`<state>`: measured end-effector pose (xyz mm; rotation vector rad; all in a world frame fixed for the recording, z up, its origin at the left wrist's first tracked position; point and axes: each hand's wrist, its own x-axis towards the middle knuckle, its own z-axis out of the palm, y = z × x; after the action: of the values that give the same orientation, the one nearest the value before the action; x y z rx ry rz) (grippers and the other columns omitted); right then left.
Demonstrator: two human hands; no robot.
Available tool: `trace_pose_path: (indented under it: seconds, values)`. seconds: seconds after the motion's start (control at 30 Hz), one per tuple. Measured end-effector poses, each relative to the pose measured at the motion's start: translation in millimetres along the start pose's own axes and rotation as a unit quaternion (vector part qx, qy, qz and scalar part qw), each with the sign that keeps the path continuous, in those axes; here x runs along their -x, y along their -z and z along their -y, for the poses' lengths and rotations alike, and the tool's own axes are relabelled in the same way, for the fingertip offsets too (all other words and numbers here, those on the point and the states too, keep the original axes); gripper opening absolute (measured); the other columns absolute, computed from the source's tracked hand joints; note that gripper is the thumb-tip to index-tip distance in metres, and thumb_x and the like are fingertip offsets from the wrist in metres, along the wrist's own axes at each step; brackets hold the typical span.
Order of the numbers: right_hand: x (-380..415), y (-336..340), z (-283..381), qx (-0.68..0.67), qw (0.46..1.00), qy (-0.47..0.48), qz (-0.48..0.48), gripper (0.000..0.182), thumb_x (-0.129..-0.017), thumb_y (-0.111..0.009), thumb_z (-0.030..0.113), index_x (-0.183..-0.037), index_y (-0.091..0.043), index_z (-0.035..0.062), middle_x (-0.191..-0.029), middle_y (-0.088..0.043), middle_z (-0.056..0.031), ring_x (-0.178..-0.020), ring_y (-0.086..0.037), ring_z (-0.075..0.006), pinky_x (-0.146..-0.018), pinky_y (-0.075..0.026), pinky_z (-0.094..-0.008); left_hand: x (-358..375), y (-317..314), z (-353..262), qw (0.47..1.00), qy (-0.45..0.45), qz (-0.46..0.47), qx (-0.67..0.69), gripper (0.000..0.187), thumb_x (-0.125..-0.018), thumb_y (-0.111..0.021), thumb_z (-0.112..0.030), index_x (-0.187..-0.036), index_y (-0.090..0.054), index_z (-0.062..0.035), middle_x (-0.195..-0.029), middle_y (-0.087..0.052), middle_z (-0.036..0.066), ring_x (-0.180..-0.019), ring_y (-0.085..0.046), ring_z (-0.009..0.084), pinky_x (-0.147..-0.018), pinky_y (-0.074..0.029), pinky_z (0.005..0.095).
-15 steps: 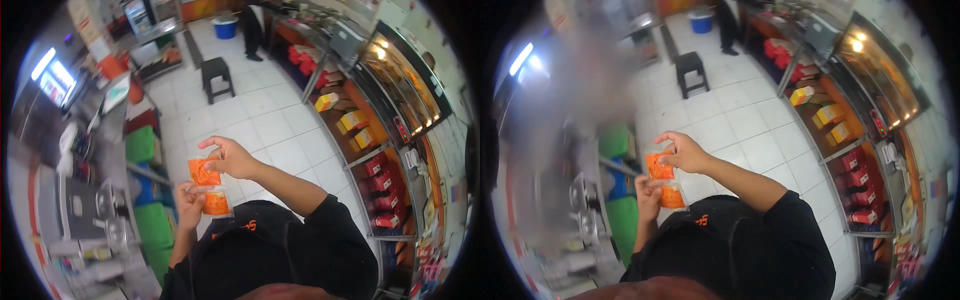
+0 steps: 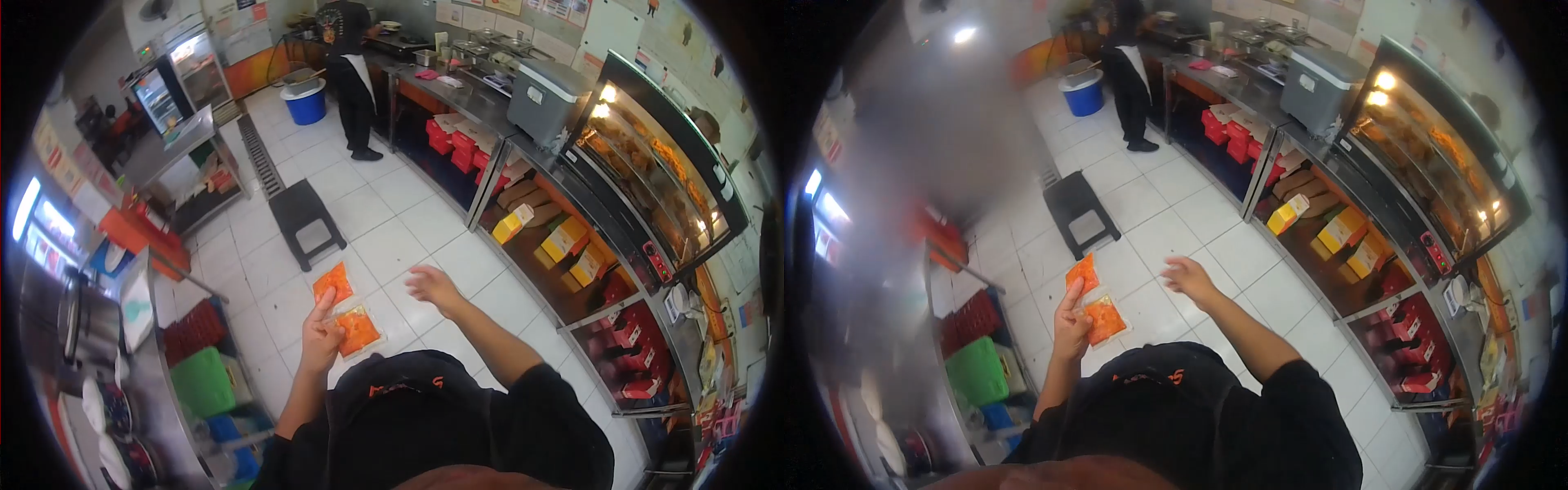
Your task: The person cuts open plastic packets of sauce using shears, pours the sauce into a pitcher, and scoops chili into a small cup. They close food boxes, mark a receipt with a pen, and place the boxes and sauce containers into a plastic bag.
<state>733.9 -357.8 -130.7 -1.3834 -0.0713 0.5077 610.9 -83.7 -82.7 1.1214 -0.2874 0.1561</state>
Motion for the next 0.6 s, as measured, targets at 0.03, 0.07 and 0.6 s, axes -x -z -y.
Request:
trace_pose_path:
  seconds: [0.03,0.07,0.6]
  values:
    - [-23.6,36.7,-22.4,0.001,0.999,-0.019,-0.049,0.043,-0.097,-0.06,0.025,-0.132,-0.049,0.003,-0.107,-0.065,-0.0112,-0.083,-0.063,-0.0158,-0.074,-0.052,-0.0268,-42.1,8.6,3.6,1.0,0.003,0.003,0.004,0.072,-0.088,-0.067,-0.007,-0.149,-0.03,0.0054,-0.149,-0.041,0.014,-0.133,-0.044,0.0189,-0.109,-0.036,0.0318]
    - [-39.2,71.0,-44.9,0.028,0.996,-0.041,-0.079,0.042,-0.097,-0.059,0.026,-0.131,-0.049,0.0026,-0.104,-0.064,-0.0093,-0.08,-0.06,-0.0135,-0.07,-0.05,-0.0244,-83.6,18.1,5.6,0.999,0.034,0.01,0.009,0.072,-0.088,-0.067,-0.007,-0.149,-0.031,0.0048,-0.148,-0.042,0.014,-0.132,-0.045,0.0188,-0.108,-0.036,0.0322]
    - [-441.8,429.4,-38.1,0.579,0.777,-0.244,-0.036,0.078,-0.077,-0.075,0.047,-0.137,-0.05,0.0047,-0.131,-0.057,-0.0221,-0.121,-0.055,-0.0377,-0.103,-0.044,-0.0434,-625.3,57.1,173.3,0.989,0.078,-0.103,0.067,0.064,-0.085,-0.062,0.002,-0.144,-0.037,-0.0042,-0.139,-0.049,0.02,-0.127,-0.052,0.0289,-0.106,-0.046,0.0441]
